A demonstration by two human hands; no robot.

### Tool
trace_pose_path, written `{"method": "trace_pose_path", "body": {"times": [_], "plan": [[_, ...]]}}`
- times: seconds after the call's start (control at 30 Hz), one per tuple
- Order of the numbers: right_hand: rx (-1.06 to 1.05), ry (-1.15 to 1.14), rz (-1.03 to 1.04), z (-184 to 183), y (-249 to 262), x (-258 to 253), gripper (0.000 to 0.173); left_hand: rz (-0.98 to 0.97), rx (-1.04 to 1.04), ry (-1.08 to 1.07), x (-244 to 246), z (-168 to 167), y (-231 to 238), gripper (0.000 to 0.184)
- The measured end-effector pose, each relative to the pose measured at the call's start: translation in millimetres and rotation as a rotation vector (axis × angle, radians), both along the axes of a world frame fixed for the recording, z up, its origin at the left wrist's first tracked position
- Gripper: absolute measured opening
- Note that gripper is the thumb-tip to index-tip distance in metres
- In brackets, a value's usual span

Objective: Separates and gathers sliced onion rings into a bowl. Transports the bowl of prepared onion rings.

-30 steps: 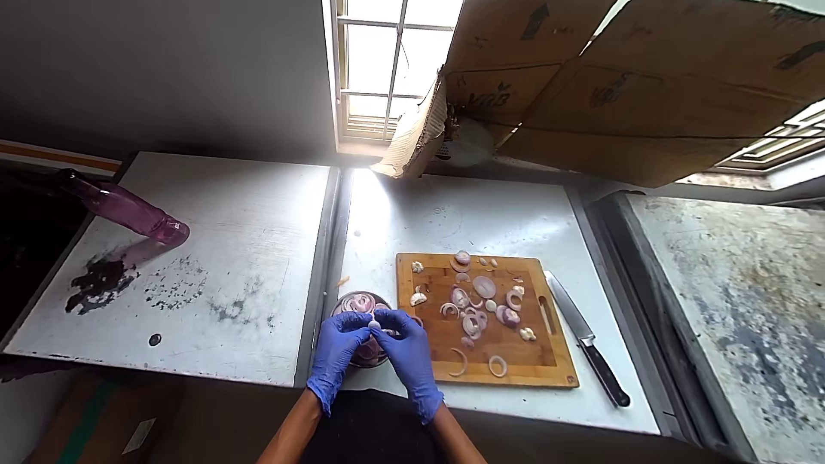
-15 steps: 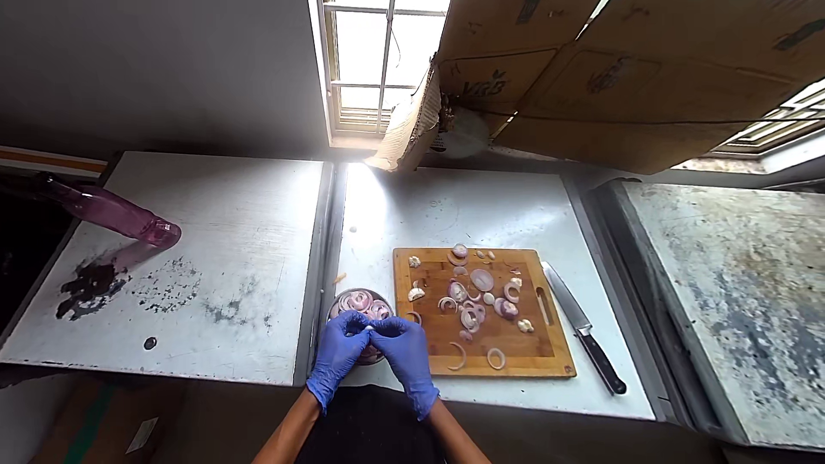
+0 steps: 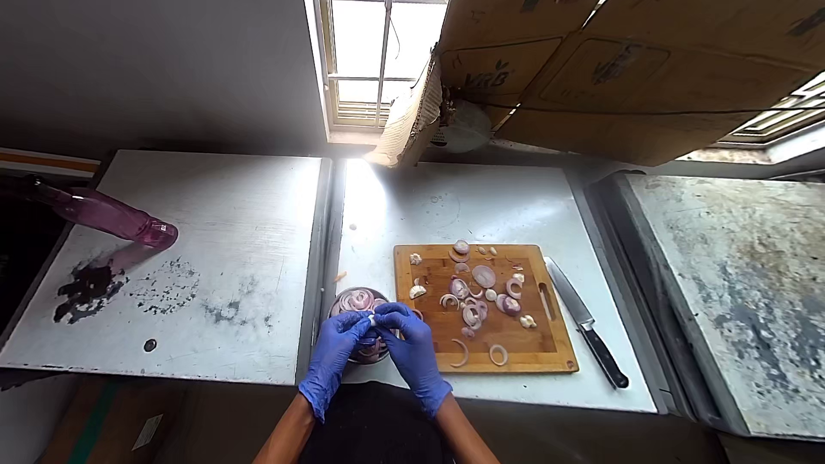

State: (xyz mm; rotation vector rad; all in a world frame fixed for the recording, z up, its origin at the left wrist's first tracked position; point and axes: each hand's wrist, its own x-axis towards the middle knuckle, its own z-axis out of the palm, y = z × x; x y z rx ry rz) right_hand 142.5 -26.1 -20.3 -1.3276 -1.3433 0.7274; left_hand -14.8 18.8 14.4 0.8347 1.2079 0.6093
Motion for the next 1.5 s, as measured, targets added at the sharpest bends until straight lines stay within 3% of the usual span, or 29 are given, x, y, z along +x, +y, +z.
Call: {"method": "trace_pose_path", "body": {"times": [0.1, 0.2, 0.3, 0.5, 0.67, 0.97, 1.17, 1.27, 1.37, 1.5], "plan": [[0.059, -0.176, 0.047, 1.8, -3.1, 4.5, 0.014, 0.064, -0.027, -0.017, 5.0, 6.0, -3.6, 0.022], [-0.070, 0.013, -0.022, 7.0, -4.8, -2.1, 0.010, 0.091, 0.057, 0.041, 5.8, 3.2, -0.7, 0.022], [-0.350, 0.219, -0.092, 14.5, -4.4, -4.7, 0.016, 0.019, 0.158, 0.170, 6.2, 2.0, 0.3, 0.020], [-0.552, 0.370, 0.016, 12.9, 1.3, 5.1, 0.014, -0.061, 0.299, 0.351, 6.9, -4.6, -2.4, 0.012], [-0.643, 0.280, -0.051, 9.6, 3.1, -5.7, 0.015, -0.139, 0.360, 0.453, 4.0, -13.1, 1.6, 0.011], [-0.621, 0.149, -0.068, -2.4, 7.5, -4.6, 0.016, -0.286, 0.276, 0.749, 10.6, -2.6, 15.3, 0.020], [-0.601, 0.133, -0.136, 3.4, 18.6, -0.6, 0.009, -0.205, 0.265, 0.590, 9.0, 0.3, 18.2, 0.015], [-0.684, 0.134, -0.143, 4.7, 28.5, 6.1, 0.010, -0.200, 0.371, 0.624, 4.6, -2.1, 22.4, 0.019], [-0.715, -0.059, -0.068, -0.4, 33.9, 11.9, 0.014, -0.384, 0.583, 0.697, 5.9, -20.8, 23.5, 0.025], [-0.681, -0.137, -0.021, -4.9, 32.1, 13.7, 0.018, -0.542, 0.688, 0.767, 17.2, -35.0, 23.8, 0.024]]}}
